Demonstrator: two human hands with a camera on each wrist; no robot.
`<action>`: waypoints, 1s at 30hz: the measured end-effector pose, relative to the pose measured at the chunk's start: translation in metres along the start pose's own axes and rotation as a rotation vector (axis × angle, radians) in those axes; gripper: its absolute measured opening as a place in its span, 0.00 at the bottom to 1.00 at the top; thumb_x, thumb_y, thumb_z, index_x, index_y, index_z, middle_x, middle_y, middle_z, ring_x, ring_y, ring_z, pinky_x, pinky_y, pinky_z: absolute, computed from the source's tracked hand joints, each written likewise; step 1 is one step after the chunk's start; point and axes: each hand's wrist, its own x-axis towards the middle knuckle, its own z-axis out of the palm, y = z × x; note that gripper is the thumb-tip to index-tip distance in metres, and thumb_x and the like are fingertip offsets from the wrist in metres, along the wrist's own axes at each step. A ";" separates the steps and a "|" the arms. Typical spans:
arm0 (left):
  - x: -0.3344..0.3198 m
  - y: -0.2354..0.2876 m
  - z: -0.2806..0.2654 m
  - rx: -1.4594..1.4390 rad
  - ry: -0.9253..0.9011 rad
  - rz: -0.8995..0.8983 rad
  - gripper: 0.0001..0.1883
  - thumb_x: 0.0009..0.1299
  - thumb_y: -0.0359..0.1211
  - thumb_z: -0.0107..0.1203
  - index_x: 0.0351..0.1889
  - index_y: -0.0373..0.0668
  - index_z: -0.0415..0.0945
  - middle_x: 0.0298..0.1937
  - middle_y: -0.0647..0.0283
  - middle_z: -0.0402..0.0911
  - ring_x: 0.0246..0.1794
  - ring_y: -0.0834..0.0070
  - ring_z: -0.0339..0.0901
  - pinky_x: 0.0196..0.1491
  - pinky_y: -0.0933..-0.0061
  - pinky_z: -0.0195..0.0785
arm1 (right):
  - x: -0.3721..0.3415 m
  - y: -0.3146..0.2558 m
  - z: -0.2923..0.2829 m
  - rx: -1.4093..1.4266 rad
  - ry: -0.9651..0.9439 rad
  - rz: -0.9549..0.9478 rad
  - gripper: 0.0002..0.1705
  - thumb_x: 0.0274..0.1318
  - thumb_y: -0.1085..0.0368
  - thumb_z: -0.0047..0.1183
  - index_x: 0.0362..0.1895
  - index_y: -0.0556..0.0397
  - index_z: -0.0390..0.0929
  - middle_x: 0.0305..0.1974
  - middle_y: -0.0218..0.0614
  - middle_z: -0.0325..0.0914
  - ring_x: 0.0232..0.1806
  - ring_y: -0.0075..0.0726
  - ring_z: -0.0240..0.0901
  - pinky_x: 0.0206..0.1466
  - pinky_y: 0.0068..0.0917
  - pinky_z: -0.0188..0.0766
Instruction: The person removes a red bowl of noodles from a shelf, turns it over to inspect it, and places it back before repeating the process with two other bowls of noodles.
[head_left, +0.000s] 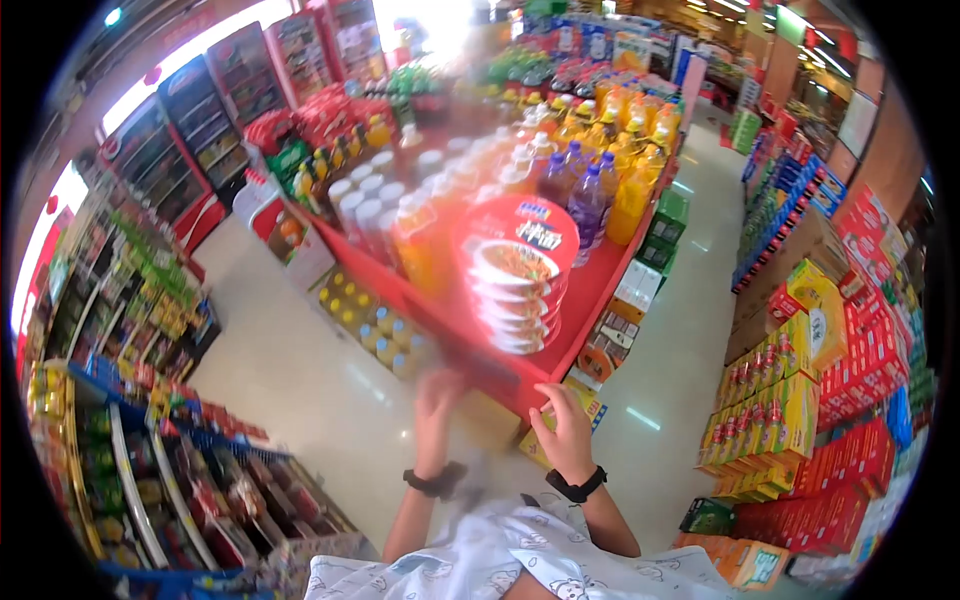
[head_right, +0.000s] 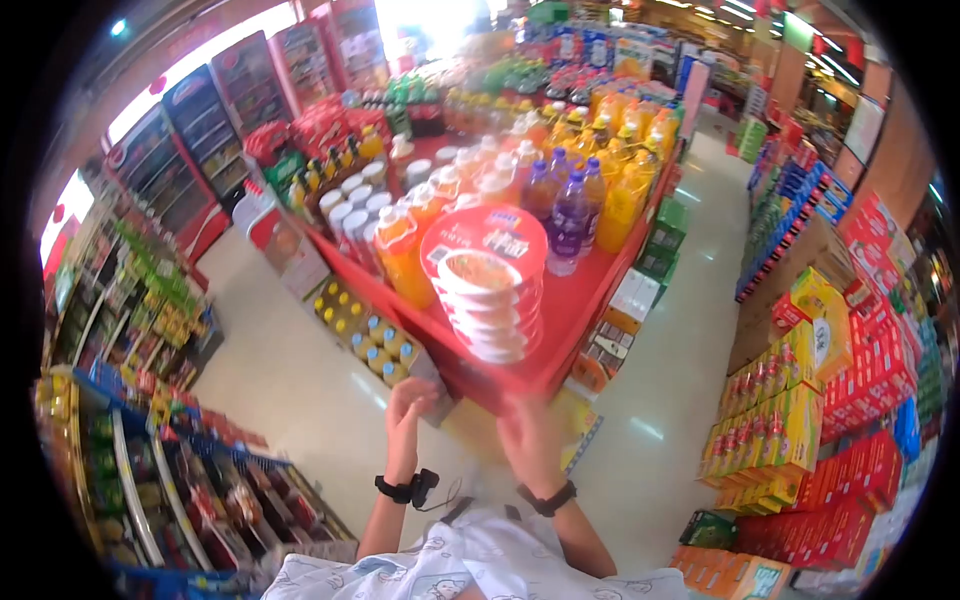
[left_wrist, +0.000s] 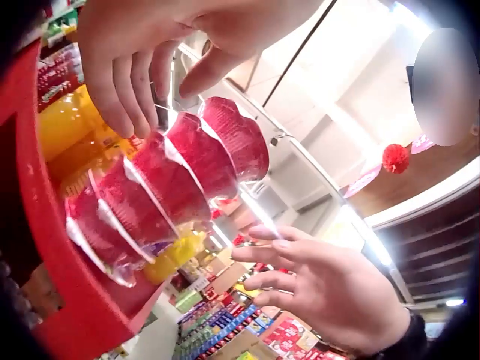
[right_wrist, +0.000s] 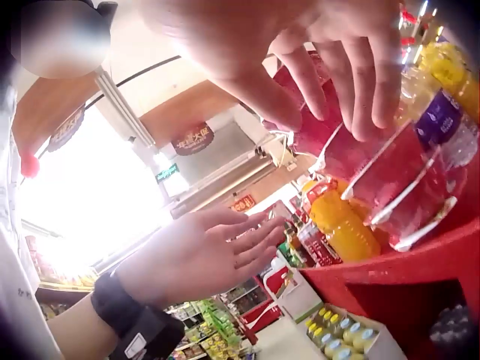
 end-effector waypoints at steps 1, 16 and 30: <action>-0.023 -0.018 -0.003 0.045 0.043 -0.022 0.14 0.79 0.26 0.50 0.59 0.37 0.78 0.55 0.59 0.86 0.56 0.70 0.83 0.60 0.68 0.74 | -0.013 0.011 -0.002 -0.007 -0.044 0.021 0.21 0.61 0.70 0.65 0.58 0.54 0.81 0.52 0.41 0.83 0.39 0.39 0.83 0.47 0.34 0.78; -0.241 -0.088 -0.048 0.214 0.212 -0.195 0.15 0.82 0.36 0.53 0.60 0.38 0.80 0.55 0.57 0.88 0.58 0.67 0.84 0.63 0.65 0.73 | -0.156 -0.003 -0.015 0.238 -0.559 0.195 0.12 0.66 0.67 0.63 0.52 0.54 0.85 0.41 0.37 0.90 0.39 0.33 0.87 0.45 0.28 0.81; -0.535 0.038 -0.269 0.313 1.065 -0.218 0.16 0.84 0.40 0.54 0.60 0.40 0.82 0.53 0.59 0.89 0.55 0.69 0.86 0.59 0.64 0.76 | -0.264 -0.256 0.215 0.308 -1.157 -0.459 0.09 0.66 0.69 0.61 0.48 0.59 0.85 0.37 0.37 0.88 0.36 0.30 0.82 0.42 0.28 0.78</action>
